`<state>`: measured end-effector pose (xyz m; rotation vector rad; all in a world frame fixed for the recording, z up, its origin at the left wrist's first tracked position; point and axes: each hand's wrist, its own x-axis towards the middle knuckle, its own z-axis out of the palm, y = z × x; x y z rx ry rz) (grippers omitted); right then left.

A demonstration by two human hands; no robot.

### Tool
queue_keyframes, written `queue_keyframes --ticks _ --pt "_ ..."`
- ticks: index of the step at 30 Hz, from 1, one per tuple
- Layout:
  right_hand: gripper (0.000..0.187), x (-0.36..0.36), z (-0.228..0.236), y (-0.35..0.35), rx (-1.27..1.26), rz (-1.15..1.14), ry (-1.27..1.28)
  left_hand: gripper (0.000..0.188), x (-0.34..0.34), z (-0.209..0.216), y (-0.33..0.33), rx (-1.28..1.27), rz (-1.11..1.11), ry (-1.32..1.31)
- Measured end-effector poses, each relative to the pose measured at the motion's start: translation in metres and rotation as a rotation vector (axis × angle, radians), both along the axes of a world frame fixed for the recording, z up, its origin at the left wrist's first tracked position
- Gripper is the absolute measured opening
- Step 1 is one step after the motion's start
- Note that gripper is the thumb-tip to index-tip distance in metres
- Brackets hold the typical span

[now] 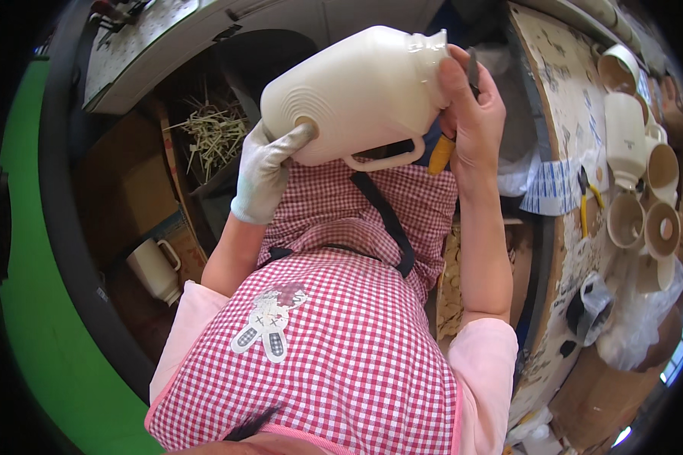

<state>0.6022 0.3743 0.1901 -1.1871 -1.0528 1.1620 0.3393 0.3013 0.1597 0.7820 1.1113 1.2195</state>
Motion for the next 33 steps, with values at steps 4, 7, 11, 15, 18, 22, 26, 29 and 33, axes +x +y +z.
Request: queue_keyframes --ticks 4,7,11,15,18,22,26,29,33 --pt "0.06 -0.01 0.032 0.019 -0.102 -0.041 0.11 0.051 -0.044 0.006 0.025 0.094 -0.067 -0.242" --pt "0.054 -0.025 0.053 0.03 -0.25 -0.093 0.405 0.064 -0.059 0.014 0.037 0.343 0.208 0.045" --pt "0.057 -0.015 0.052 0.049 -0.157 0.124 -0.001 0.053 -0.053 0.025 0.027 0.659 -0.094 0.33" --pt "0.045 0.123 0.018 0.127 0.316 -0.074 -0.866 0.05 -0.133 0.072 0.048 0.594 0.244 0.583" --pt "0.037 0.269 -0.038 0.163 0.164 -0.333 -1.737 0.048 -0.239 0.131 0.096 0.67 0.57 0.841" --pt "0.036 0.376 -0.104 0.168 -0.092 -0.32 -1.85 0.046 -0.338 0.189 0.185 0.601 0.655 1.072" --pt "0.035 0.393 -0.113 0.16 -0.099 -0.279 -1.863 0.044 -0.382 0.189 0.247 0.473 0.595 1.144" --pt "0.037 0.382 -0.092 0.155 -0.064 -0.334 -1.812 0.043 -0.406 0.182 0.265 0.433 0.543 1.147" --pt "0.038 0.325 -0.048 0.139 0.189 -0.584 -1.581 0.044 -0.404 0.189 0.25 0.271 0.303 1.016"
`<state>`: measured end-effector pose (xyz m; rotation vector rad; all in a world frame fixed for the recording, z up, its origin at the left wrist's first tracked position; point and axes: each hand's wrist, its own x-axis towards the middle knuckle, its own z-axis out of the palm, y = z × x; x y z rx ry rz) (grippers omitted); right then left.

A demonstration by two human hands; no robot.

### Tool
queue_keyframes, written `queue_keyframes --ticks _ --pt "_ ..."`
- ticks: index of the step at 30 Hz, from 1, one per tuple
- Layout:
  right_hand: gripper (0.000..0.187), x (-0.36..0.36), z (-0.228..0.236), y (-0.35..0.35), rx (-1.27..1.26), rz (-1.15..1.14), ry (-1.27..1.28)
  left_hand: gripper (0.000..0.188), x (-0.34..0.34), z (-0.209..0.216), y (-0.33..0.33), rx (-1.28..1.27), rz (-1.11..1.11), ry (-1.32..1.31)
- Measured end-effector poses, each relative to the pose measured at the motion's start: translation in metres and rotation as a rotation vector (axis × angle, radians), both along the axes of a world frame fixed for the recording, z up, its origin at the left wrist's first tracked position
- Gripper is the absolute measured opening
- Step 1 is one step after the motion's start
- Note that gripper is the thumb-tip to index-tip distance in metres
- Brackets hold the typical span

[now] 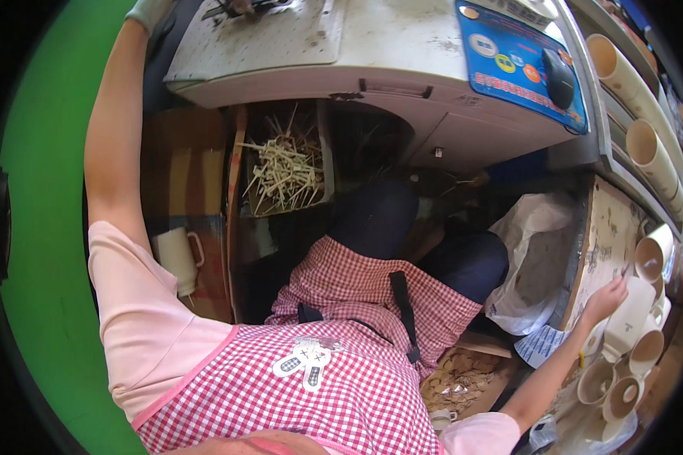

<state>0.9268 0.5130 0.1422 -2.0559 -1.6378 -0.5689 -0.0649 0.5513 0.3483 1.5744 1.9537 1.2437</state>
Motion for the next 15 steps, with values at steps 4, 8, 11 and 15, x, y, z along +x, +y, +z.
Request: queue_keyframes --ticks 4,8,11,15 --pt "0.042 -0.129 0.051 -0.05 0.056 0.403 0.984 0.041 0.04 -0.009 -0.048 0.434 -0.099 0.16" --pt "0.045 -0.252 0.07 -0.14 -0.333 0.484 1.397 0.03 0.032 -0.101 -0.192 0.374 0.204 -0.12" --pt "0.044 -0.304 0.057 -0.182 -0.573 0.189 1.69 0.055 -0.015 -0.198 -0.317 -0.805 0.291 0.279" --pt "0.043 -0.334 0.031 -0.189 -0.698 0.351 1.819 0.052 -0.043 -0.309 -0.429 -1.098 0.199 1.094"
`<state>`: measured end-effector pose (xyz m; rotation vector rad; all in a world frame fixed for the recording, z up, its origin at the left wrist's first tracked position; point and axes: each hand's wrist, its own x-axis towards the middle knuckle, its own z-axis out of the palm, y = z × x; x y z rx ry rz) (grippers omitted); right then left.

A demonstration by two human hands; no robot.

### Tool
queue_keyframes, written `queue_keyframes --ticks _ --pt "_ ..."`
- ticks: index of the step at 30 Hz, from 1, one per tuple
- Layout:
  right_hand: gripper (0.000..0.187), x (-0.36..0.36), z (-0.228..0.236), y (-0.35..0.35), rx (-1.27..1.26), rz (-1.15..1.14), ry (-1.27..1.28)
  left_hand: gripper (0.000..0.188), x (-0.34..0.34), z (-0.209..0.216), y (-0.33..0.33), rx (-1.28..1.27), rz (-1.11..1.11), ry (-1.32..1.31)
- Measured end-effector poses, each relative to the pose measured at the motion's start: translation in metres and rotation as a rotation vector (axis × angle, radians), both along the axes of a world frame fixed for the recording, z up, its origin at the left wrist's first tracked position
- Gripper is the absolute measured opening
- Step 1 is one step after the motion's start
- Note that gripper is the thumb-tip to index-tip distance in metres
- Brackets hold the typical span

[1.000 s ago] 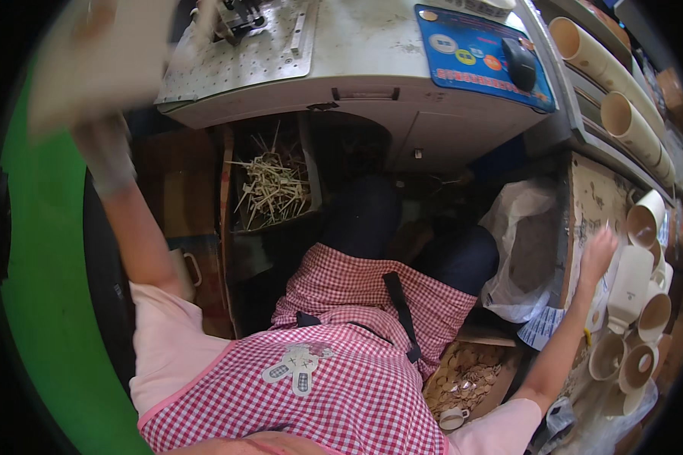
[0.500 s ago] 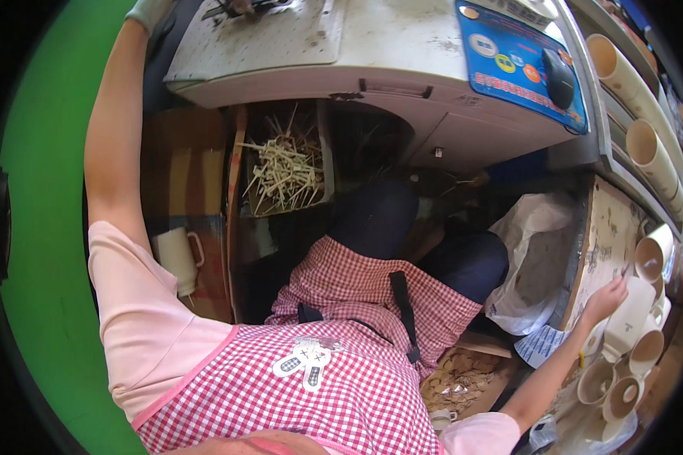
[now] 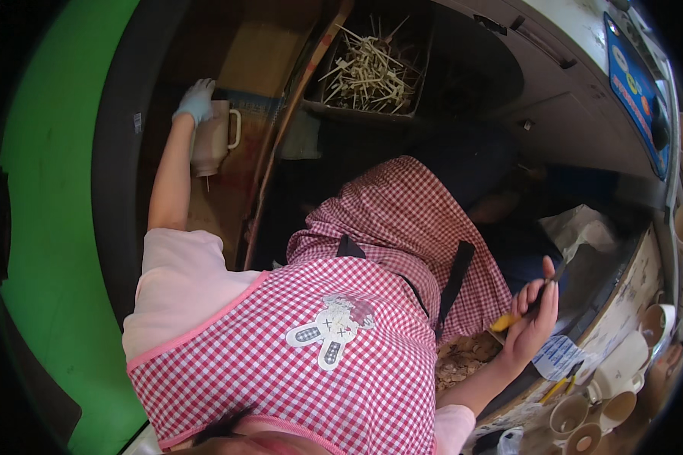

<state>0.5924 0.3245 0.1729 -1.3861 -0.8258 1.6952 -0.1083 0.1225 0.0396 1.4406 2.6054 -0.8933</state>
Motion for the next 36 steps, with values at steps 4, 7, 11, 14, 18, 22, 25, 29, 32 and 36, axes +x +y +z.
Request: queue_keyframes --ticks 4,7,11,14,18,22,25,29,32,36 --pt "0.042 -0.02 -0.011 -0.005 0.102 0.086 0.065 0.046 0.01 0.009 -0.004 -0.274 0.304 -0.129" --pt "0.043 -0.04 0.0 -0.022 0.238 0.186 0.069 0.035 0.06 0.077 0.021 0.017 0.268 -0.378" --pt "0.044 -0.077 0.011 -0.031 0.175 0.332 -0.066 0.021 0.196 0.166 0.009 0.982 -0.315 -0.52" --pt "0.05 -0.084 0.002 -0.026 0.12 0.212 0.101 0.012 0.312 0.162 0.022 1.484 0.036 -1.452" --pt "0.048 -0.044 -0.016 -0.019 0.138 -0.081 0.242 0.021 0.377 0.131 0.052 0.723 -0.727 -1.363" --pt "0.045 -0.012 -0.022 -0.024 0.15 0.027 0.035 0.039 0.366 0.14 0.087 0.153 -0.382 -1.253" --pt "0.048 -0.015 -0.018 -0.027 0.239 0.172 -0.081 0.072 0.392 0.151 0.132 0.894 -0.351 -1.697" --pt "0.044 -0.01 -0.012 -0.026 0.611 0.282 -0.323 0.072 0.445 0.171 0.175 0.525 -0.561 -1.633" --pt "0.045 0.022 -0.011 -0.027 0.06 0.151 -0.014 0.057 0.45 0.185 0.188 0.424 -0.564 -1.61" --pt "0.044 0.056 -0.001 -0.016 -0.189 -0.014 0.319 0.043 0.442 0.191 0.191 0.33 -0.501 -1.63"
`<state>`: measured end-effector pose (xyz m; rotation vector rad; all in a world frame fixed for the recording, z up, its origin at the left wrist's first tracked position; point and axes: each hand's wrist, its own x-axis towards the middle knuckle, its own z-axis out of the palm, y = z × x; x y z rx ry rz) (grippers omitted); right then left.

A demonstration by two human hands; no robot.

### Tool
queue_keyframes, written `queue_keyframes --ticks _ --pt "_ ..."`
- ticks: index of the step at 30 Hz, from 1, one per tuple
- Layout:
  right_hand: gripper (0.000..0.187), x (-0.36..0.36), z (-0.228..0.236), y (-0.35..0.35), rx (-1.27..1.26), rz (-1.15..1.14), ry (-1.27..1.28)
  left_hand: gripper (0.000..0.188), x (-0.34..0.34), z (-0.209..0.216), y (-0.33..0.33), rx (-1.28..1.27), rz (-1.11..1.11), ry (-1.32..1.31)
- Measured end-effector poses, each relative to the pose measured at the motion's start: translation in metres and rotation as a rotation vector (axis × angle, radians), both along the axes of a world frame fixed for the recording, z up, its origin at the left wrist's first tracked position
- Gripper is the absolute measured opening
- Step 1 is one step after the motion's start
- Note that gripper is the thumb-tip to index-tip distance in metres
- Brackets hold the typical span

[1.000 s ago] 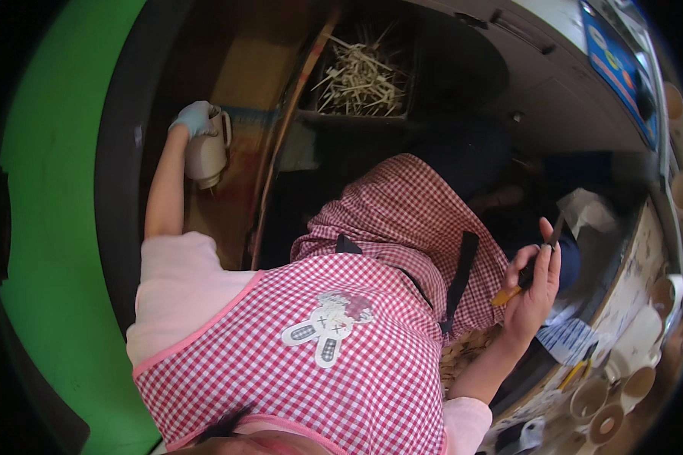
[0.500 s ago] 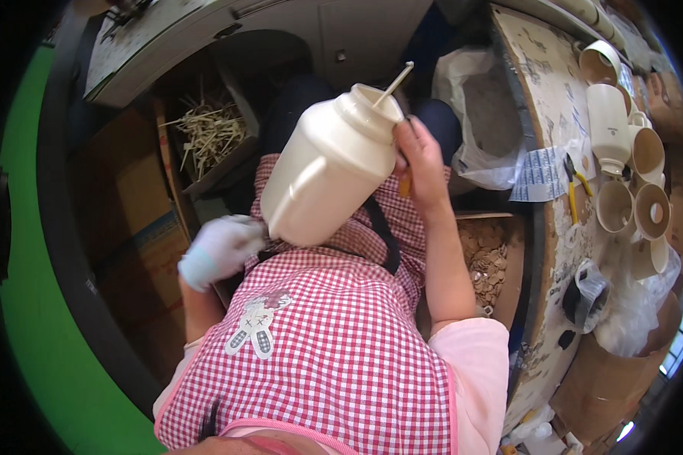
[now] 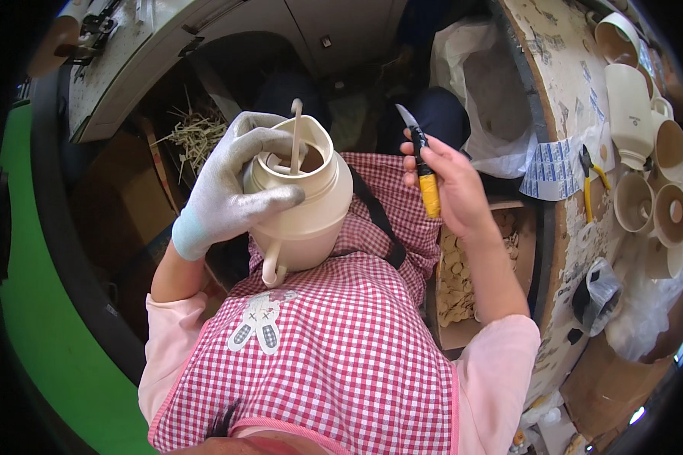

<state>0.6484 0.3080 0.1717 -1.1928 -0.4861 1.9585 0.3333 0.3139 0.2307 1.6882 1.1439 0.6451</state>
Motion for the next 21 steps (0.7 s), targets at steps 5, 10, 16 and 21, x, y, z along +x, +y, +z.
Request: queue_keyframes --ticks 5,10,16,21 --pt "0.041 -0.004 0.069 0.023 0.406 0.38 -0.099 0.038 -0.004 0.02 -0.003 0.12 -0.003 -0.151" --pt "0.032 -0.055 0.119 0.029 1.346 0.625 -1.021 0.042 -0.029 0.053 -0.002 0.687 -0.044 0.285" --pt "0.017 -0.09 0.096 0.028 1.697 0.742 -1.508 0.036 -0.027 0.031 -0.009 0.613 -0.195 0.279" --pt "0.017 -0.091 0.043 0.011 1.498 0.727 -1.597 0.027 0.002 -0.014 -0.016 0.677 -0.142 0.147"
